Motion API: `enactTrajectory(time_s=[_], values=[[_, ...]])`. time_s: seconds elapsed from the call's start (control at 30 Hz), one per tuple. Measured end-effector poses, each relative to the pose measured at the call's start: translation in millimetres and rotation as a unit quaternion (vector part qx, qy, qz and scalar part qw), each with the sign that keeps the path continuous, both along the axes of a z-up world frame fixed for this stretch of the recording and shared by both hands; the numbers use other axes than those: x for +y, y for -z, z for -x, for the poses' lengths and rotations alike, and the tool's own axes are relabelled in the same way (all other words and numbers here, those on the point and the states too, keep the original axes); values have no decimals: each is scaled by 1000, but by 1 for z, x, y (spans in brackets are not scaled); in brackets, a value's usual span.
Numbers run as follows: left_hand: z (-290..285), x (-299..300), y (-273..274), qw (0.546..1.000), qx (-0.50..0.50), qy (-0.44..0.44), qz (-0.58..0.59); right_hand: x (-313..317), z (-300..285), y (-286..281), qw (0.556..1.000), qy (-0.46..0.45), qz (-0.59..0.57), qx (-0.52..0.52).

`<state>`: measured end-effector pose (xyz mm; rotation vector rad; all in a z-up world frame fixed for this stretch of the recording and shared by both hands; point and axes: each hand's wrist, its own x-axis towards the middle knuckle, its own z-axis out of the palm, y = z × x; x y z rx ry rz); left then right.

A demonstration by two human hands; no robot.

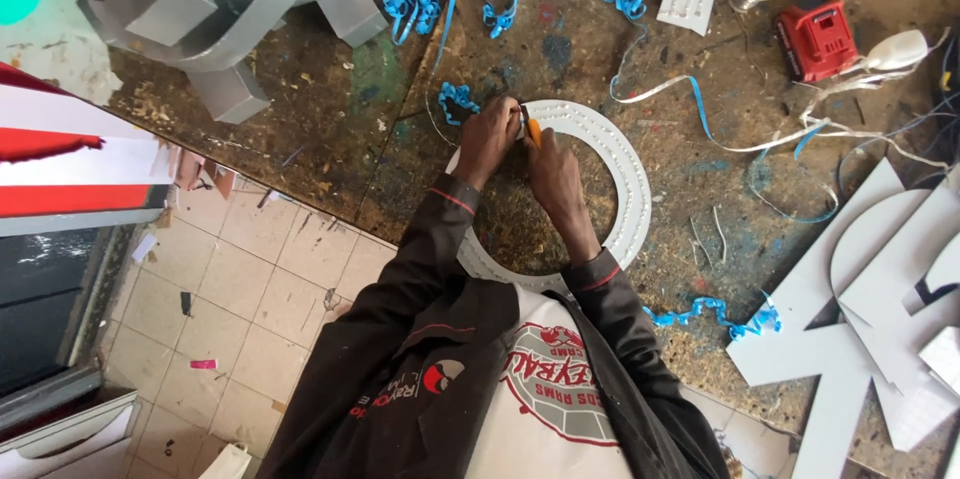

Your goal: Applying an adhesive LED strip to the inner edge of a circular sign component

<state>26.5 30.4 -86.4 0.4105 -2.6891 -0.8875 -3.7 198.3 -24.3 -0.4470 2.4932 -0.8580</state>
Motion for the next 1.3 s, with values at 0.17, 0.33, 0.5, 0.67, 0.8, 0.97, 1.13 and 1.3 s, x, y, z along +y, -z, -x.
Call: enactTrajectory(time_s=[0.17,0.33,0.5,0.67,0.8,0.97,1.13,1.3], values=[[-1,1,7,1000,14,-10,21,3,-8,-22,1000,-3,11,2],[-3,3,-4,1000,-4,2,16,5,-3,-2,1000,-14,-2,25],[0,-1,4,1000,-17,-10,-3,-5,-7,-18,999,-18,-27,22],[-1,0,-11,1000,-18,-14,-2,-6,-7,-24,998,-40,-39,36],[-1,-5,5,1000,-24,-7,18,-6,-9,-10,998,-25,-55,7],[0,-12,-11,998,-20,30,-54,-4,1,8,998,-32,-57,16],[0,-13,-25,997,-28,42,-59,-6,3,3,996,-46,-78,17],[2,-14,-23,995,-38,45,-75,-7,2,-6,997,-43,-66,17]])
